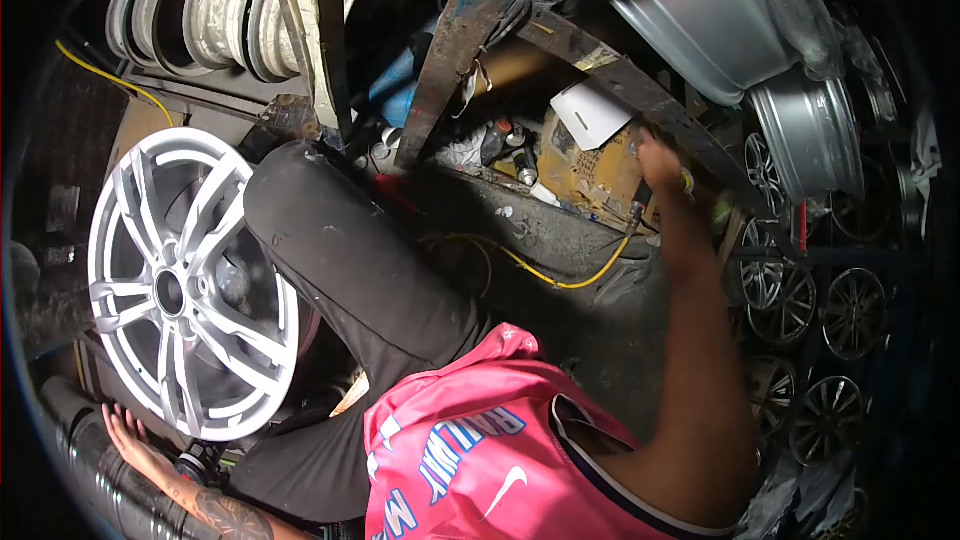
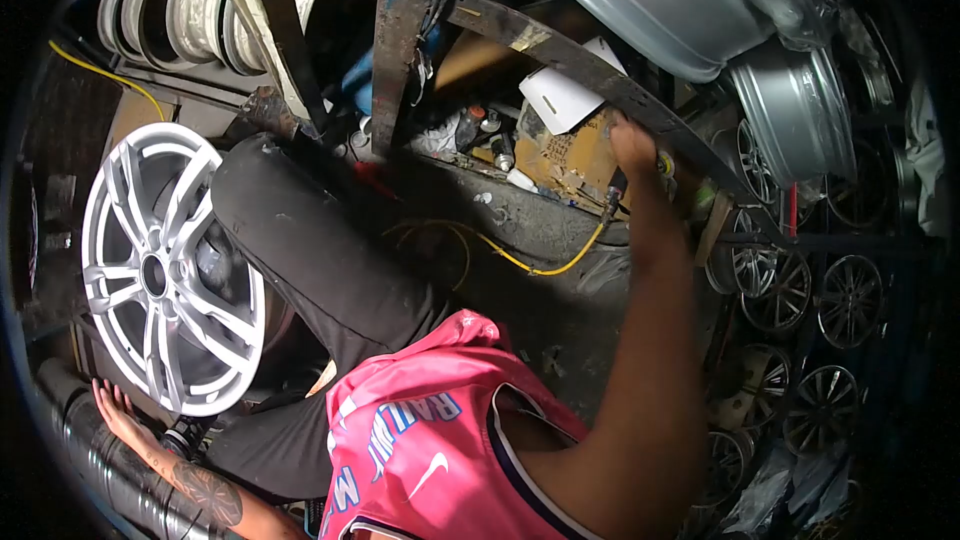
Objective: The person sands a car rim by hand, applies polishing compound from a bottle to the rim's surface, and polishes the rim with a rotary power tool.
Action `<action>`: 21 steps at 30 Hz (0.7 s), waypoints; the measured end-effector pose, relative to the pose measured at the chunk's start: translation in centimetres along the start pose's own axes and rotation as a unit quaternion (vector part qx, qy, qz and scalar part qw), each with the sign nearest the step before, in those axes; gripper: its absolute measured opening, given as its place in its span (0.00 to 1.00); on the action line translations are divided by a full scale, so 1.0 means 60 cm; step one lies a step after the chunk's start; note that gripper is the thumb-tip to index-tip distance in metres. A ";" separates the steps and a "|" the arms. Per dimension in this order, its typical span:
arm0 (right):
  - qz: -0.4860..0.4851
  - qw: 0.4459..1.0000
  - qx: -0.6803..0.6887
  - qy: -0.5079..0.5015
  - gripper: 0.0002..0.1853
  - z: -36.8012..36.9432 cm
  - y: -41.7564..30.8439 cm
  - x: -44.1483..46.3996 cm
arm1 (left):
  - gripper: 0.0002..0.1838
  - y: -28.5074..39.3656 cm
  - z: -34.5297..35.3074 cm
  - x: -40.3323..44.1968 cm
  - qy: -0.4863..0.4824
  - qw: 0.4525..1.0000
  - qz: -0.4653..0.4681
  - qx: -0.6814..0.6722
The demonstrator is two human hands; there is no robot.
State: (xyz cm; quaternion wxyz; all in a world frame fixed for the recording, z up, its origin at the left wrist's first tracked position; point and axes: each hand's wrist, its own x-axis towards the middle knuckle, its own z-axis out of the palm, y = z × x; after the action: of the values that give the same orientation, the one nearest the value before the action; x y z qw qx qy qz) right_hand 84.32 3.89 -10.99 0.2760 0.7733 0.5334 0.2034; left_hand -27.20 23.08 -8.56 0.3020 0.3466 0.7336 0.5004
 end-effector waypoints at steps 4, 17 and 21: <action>0.070 0.995 0.066 -0.001 0.15 0.000 -0.024 -0.003 | 0.31 0.019 0.020 -0.023 -0.047 0.997 0.009 0.069; -0.073 0.581 0.733 -0.347 0.33 -0.320 -0.459 -0.241 | 0.28 0.048 0.054 -0.038 -0.086 0.989 0.084 0.086; 0.019 0.781 0.589 -0.207 0.14 -0.210 -0.281 -0.203 | 0.27 0.064 0.050 -0.044 -0.093 0.986 0.087 0.113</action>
State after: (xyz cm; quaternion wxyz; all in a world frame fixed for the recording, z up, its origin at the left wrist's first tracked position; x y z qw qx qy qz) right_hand 60.41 -0.17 -12.46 -0.1332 0.8189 0.4645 -0.3095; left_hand -22.51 23.53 -5.61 0.2833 0.4855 0.7213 0.4047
